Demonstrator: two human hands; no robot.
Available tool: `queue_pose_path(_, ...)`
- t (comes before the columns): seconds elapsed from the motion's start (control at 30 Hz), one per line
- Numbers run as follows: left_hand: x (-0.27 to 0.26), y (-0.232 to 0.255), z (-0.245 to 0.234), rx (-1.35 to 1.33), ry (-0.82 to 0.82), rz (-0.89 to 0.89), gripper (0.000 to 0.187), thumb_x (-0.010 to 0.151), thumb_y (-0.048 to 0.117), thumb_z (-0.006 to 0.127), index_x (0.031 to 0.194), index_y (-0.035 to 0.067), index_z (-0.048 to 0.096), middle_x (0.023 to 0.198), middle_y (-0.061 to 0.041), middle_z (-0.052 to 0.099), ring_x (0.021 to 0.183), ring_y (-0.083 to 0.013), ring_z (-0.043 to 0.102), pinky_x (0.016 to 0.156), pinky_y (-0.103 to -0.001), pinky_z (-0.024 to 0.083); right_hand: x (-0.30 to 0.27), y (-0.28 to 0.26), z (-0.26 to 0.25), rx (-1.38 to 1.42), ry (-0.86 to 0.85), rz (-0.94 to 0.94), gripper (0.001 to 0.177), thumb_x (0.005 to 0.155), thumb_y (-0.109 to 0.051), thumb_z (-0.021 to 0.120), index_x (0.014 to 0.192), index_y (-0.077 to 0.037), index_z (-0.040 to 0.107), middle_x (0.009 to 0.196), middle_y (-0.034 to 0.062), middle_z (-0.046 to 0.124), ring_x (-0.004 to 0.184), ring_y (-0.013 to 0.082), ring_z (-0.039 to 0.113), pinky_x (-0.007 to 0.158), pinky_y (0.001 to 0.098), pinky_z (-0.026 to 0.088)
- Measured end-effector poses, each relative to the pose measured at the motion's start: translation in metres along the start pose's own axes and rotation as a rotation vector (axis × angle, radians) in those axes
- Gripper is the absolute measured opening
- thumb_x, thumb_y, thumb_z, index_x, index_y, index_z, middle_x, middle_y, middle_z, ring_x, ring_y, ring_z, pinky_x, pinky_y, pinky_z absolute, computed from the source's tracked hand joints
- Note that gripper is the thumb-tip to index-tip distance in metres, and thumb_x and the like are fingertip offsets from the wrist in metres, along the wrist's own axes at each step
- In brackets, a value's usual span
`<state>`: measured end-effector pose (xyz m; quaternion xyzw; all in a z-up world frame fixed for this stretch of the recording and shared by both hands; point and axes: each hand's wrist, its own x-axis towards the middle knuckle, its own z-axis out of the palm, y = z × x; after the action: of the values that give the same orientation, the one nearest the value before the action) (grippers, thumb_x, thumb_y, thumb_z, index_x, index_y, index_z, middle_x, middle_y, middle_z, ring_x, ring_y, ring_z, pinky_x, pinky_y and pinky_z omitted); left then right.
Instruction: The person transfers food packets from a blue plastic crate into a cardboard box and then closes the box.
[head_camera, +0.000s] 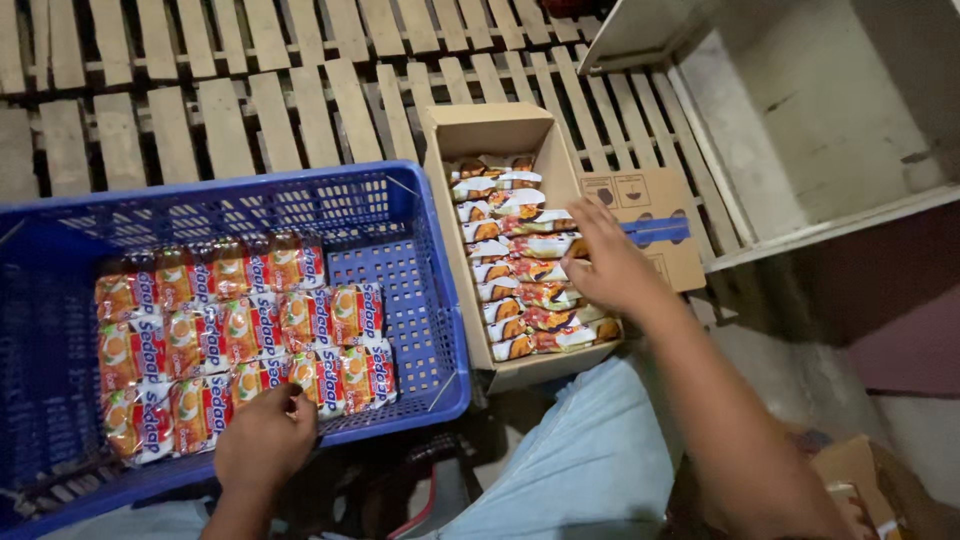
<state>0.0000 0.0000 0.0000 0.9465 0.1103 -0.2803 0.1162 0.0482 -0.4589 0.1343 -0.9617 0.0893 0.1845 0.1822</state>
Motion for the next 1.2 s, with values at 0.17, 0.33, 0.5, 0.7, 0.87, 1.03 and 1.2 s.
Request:
queue_pose_path(0.17, -0.009, 0.010, -0.018, -0.039, -0.098, -0.013, 0.041, 0.098, 0.046, 0.048, 0.117, 0.027, 0.078, 0.123, -0.013, 0.080, 0.114, -0.0421, 0.076, 0.095, -0.055, 0.059, -0.013, 0.090, 0.108, 0.002, 0.390, -0.189, 0.083, 0.106, -0.051, 0.051, 0.171, -0.005, 0.030, 0.179, 0.0235, 0.026, 0.166, 0.0503, 0.014, 0.129, 0.0649, 0.017)
queue_pose_path(0.33, 0.013, 0.000, -0.014, 0.039, -0.318, 0.045, 0.053, 0.098, 0.053, 0.048, 0.135, 0.025, 0.074, 0.136, -0.014, 0.076, 0.130, -0.0390, 0.071, 0.109, -0.054, 0.054, -0.013, 0.113, 0.143, -0.116, 0.500, -0.273, 0.089, 0.106, -0.046, 0.054, 0.174, 0.000, 0.019, 0.181, 0.0313, 0.016, 0.167, 0.0548, 0.006, 0.135, 0.0628, 0.010)
queue_pose_path(0.5, 0.081, -0.040, 0.034, -0.151, -0.379, 0.184, 0.050, 0.096, 0.040, 0.061, 0.132, 0.011, 0.080, 0.122, -0.027, 0.082, 0.130, -0.0491, 0.070, 0.111, -0.060, 0.054, -0.013, 0.123, 0.142, -0.113, 0.574, -0.370, 0.089, 0.102, -0.044, 0.062, 0.163, 0.018, 0.040, 0.159, 0.0457, 0.044, 0.158, 0.0614, 0.032, 0.131, 0.0633, 0.025)
queue_pose_path(0.7, 0.160, -0.019, 0.019, -0.149, -0.375, 0.196, 0.054, 0.102, 0.049, 0.055, 0.148, 0.022, 0.065, 0.137, -0.013, 0.076, 0.124, -0.0389, 0.072, 0.096, -0.055, 0.058, -0.024, 0.098, 0.129, -0.073, 0.453, -0.215, 0.098, 0.093, -0.029, 0.060, 0.170, 0.013, 0.017, 0.176, 0.0446, 0.017, 0.165, 0.0577, 0.017, 0.135, 0.0596, 0.014)
queue_pose_path(0.87, 0.201, 0.030, 0.020, -0.326, -0.257, 0.364, 0.046, 0.097, 0.024, 0.058, 0.140, 0.011, 0.068, 0.137, -0.015, 0.073, 0.123, -0.0369, 0.069, 0.102, -0.053, 0.055, -0.033, 0.092, 0.125, -0.074, 0.398, -0.075, 0.101, 0.092, -0.030, 0.059, 0.172, 0.010, 0.011, 0.177, 0.0422, 0.023, 0.164, 0.0576, 0.022, 0.126, 0.0656, 0.027)
queue_pose_path(1.03, 0.220, 0.080, 0.032, -0.164, -0.348, 0.445, 0.055, 0.097, 0.027, 0.051, 0.152, 0.020, 0.055, 0.162, -0.007, 0.055, 0.135, -0.0375, 0.063, 0.096, -0.065, 0.057, -0.036, 0.093, 0.128, -0.061, 0.453, -0.073, 0.106, 0.092, -0.032, 0.057, 0.179, 0.014, 0.019, 0.159, 0.0446, 0.051, 0.134, 0.0591, 0.056, 0.110, 0.0605, 0.045)
queue_pose_path(1.2, 0.212, 0.108, 0.016, 0.096, -0.432, 0.405, 0.095, 0.090, 0.012, 0.066, 0.174, 0.013, 0.022, 0.167, -0.014, 0.043, 0.131, -0.0419, 0.065, 0.095, -0.062, 0.061, -0.039, 0.115, 0.140, -0.071, 0.529, -0.182, 0.101, 0.097, -0.030, 0.054, 0.179, 0.007, 0.008, 0.183, 0.0357, 0.027, 0.170, 0.0526, 0.030, 0.132, 0.0577, 0.034)
